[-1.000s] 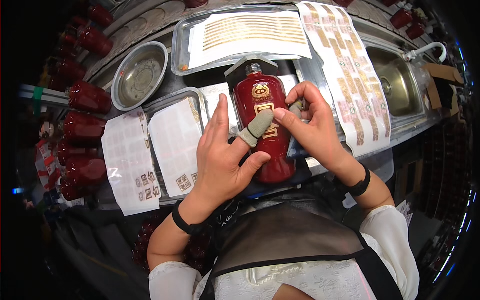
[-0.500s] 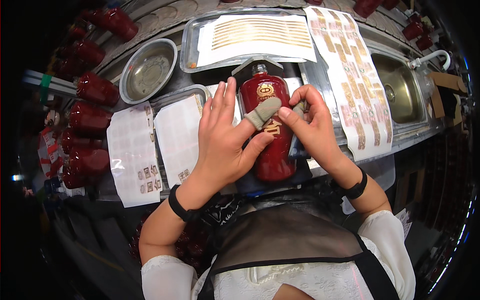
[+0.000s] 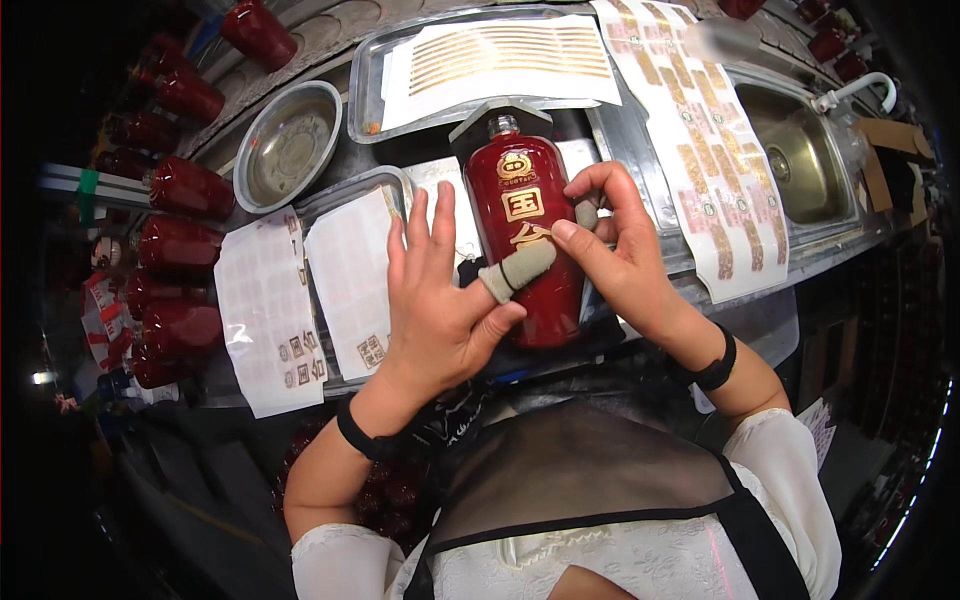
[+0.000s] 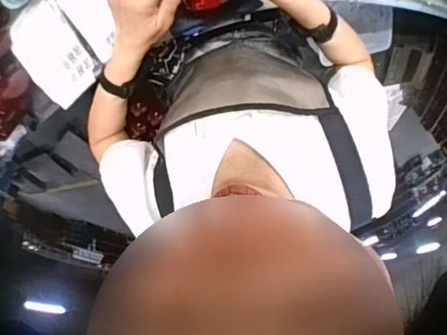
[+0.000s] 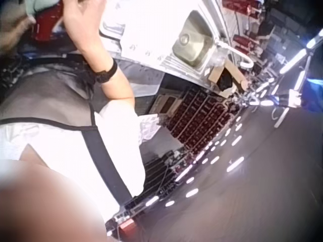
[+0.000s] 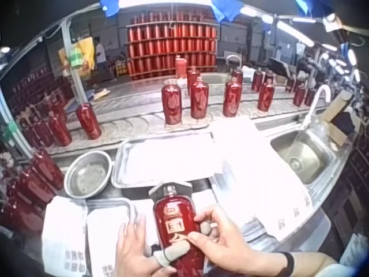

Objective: Applying decorative and informational labels to large red ceramic or glass bottles on a manufacturing line.

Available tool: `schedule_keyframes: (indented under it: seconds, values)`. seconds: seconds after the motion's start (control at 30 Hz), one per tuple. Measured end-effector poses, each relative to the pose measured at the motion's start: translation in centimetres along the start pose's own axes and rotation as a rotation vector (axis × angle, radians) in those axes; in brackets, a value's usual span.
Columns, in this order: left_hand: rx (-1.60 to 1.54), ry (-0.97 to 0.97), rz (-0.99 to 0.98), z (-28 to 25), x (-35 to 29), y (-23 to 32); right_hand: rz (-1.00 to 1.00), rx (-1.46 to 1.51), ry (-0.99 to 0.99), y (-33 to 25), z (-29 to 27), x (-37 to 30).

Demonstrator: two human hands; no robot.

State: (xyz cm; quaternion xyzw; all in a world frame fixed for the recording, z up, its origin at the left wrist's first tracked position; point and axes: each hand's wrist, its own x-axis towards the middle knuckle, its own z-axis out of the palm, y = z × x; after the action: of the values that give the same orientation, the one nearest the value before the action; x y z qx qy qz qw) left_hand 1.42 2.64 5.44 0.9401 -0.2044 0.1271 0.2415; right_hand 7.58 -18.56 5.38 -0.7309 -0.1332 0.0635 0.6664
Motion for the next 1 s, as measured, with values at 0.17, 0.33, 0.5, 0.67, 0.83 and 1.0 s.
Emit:
schedule_keyframes:
  seconds: [0.17, 0.33, 0.5, 0.67, 0.83, 1.0]
  values:
    - [-0.031, 0.043, -0.003, 0.0, 2.8, -1.4, 0.035, -0.041, -0.004, -0.8, -0.2, -0.5]
    - [-0.008, 0.084, -0.021, 0.4, 4.6, -3.3, 0.069, -0.013, -0.016, -0.7, 0.0, -0.7]
    - [-0.261, 0.103, -0.082, 1.7, 5.1, -3.3, 0.045, 0.002, -0.014, -0.1, 0.2, -0.7]
    - [-0.654, 0.208, -0.169, 2.0, 5.6, -2.2, 0.084, 0.075, -0.022, -0.5, -0.1, -0.2]
    - [-0.872, 0.227, -0.371, 2.6, 4.4, -1.7, 0.410, 0.486, 0.105, 0.8, -3.0, 1.6]
    - [-1.245, 0.231, -0.649, 1.9, 6.2, 1.1, 0.338, 0.515, 0.142, 0.9, -4.5, 1.7]
